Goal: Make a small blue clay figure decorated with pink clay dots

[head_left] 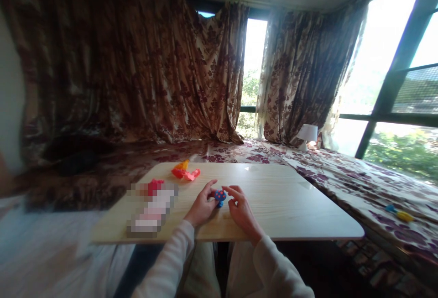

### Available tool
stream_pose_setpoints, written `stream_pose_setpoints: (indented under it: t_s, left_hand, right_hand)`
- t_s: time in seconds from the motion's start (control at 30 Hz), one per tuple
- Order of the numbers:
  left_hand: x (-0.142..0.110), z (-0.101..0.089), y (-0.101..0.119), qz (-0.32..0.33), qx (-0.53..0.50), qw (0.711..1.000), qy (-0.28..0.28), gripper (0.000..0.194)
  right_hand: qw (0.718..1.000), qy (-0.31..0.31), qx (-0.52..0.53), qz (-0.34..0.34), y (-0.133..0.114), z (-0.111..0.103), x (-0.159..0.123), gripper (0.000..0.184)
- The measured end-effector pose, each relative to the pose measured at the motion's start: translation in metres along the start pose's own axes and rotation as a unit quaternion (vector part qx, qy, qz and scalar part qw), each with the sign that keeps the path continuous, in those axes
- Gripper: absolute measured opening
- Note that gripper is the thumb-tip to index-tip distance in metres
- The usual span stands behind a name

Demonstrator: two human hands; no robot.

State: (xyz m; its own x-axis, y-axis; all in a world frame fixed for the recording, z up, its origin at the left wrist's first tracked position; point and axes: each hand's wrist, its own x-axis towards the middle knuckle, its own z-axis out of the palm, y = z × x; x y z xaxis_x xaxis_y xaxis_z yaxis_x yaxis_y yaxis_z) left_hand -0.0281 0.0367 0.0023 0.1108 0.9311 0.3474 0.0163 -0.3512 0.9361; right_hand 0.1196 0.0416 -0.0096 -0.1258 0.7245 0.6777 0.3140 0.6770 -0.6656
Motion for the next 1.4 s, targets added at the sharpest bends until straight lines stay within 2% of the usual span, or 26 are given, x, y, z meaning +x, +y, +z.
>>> stream_pose_setpoints:
  t_s: [0.43, 0.67, 0.83, 1.0, 1.23, 1.4]
  left_hand:
    - [0.0, 0.0, 0.0, -0.006, -0.005, 1.0, 0.012, 0.059]
    - [0.001, 0.0, 0.0, -0.011, 0.001, 1.0, 0.008, 0.058]
    - [0.001, -0.002, -0.003, 0.007, 0.058, 0.998, 0.008, 0.065]
    - [0.0, -0.002, -0.002, 0.015, 0.093, 0.995, 0.015, 0.063]
    - [0.002, -0.001, -0.004, 0.002, 0.057, 0.998, 0.002, 0.052]
    - [0.009, -0.001, -0.002, -0.024, 0.006, 0.999, 0.023, 0.047]
  right_hand:
    - [0.997, 0.026, -0.059, -0.03, -0.005, -0.003, 0.0, 0.053]
    - [0.997, 0.016, -0.071, -0.03, -0.003, -0.001, 0.0, 0.051]
    - [0.998, 0.013, -0.063, -0.019, -0.004, -0.002, 0.0, 0.048]
    - [0.997, 0.004, -0.068, -0.024, -0.01, -0.003, 0.0, 0.046]
    - [0.999, 0.01, -0.048, -0.02, -0.008, -0.001, 0.0, 0.037]
    - [1.0, 0.023, -0.008, 0.001, -0.003, 0.001, 0.002, 0.037]
